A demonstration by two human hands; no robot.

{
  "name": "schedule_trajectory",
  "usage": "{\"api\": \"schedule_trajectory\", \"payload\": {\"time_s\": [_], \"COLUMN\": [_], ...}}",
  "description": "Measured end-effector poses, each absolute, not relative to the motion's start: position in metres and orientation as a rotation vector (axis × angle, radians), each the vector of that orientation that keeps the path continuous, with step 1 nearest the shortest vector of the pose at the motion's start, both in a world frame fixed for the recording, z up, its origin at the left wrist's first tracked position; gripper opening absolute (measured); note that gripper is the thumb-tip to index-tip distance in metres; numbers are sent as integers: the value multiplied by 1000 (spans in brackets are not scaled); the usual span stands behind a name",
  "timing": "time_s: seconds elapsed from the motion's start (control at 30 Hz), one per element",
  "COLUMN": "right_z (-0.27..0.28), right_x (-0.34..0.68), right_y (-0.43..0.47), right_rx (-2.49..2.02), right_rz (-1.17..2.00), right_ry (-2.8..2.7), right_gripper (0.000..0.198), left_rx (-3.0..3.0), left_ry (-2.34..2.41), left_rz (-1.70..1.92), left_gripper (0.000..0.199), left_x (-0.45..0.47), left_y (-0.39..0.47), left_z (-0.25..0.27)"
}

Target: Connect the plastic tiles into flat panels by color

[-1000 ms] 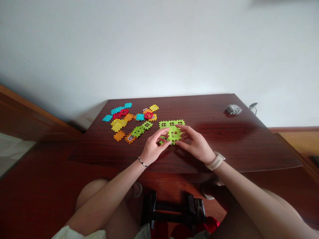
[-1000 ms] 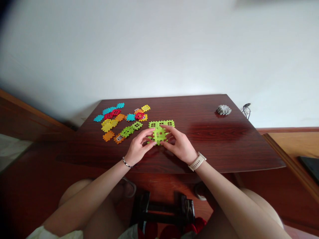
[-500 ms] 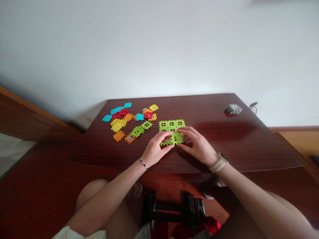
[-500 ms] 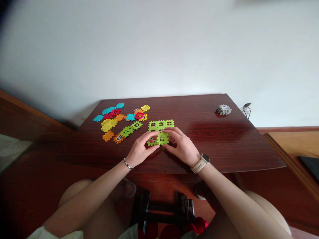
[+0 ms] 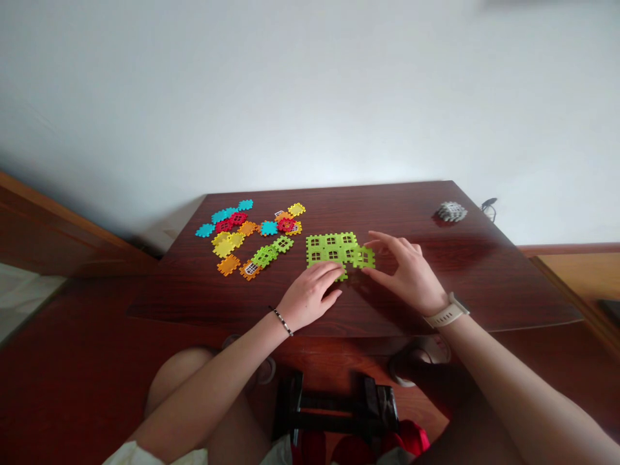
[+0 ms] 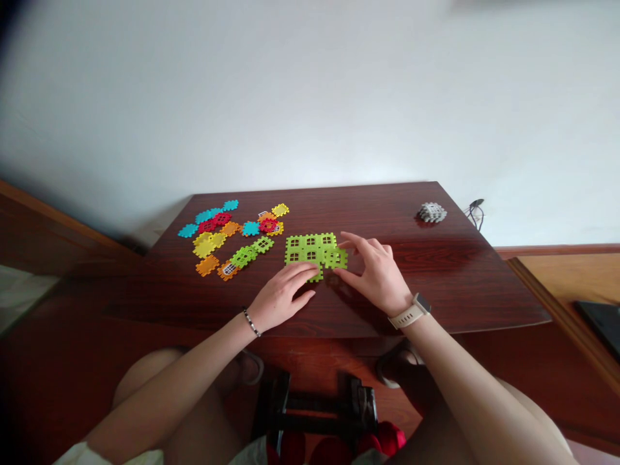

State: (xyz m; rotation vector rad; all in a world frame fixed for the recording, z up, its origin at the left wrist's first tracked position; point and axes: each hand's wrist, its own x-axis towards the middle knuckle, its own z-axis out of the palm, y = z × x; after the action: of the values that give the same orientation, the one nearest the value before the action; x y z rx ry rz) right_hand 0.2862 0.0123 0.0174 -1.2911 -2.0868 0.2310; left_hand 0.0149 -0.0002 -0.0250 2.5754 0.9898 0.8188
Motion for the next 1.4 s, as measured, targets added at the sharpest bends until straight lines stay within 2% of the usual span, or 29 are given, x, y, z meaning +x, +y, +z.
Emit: {"api": "schedule_trajectory", "payload": {"time_s": [0.07, 0.23, 0.3, 0.5, 0.93, 1.4], "right_z": [21, 19, 14, 0, 2, -1], "right_x": [291, 293, 292, 291, 286, 286], "right_y": [13, 16, 18, 21, 19, 19], "right_rx": [-1280, -1207, -1161, -1169, -1074, -1110], "right_rz": [319, 360, 344, 390, 461, 368], "right_ry": [-2025, -2098, -2175, -2276, -2331, -2419], "right_gripper": [62, 34, 29, 35, 26, 20], "left_rx": [2609, 2623, 2631, 2627, 2640, 2681], "left_ry": [979, 995, 1003, 1017, 1022, 1001], "left_rz": [801, 803, 807, 820, 829, 790], "left_gripper": [38, 31, 29, 26, 27, 32], "left_x": [16, 17, 17, 17, 17, 18], "left_y": [0, -1, -1, -3, -3, -3], "left_z": [-26, -25, -24, -21, -23, -21]}}
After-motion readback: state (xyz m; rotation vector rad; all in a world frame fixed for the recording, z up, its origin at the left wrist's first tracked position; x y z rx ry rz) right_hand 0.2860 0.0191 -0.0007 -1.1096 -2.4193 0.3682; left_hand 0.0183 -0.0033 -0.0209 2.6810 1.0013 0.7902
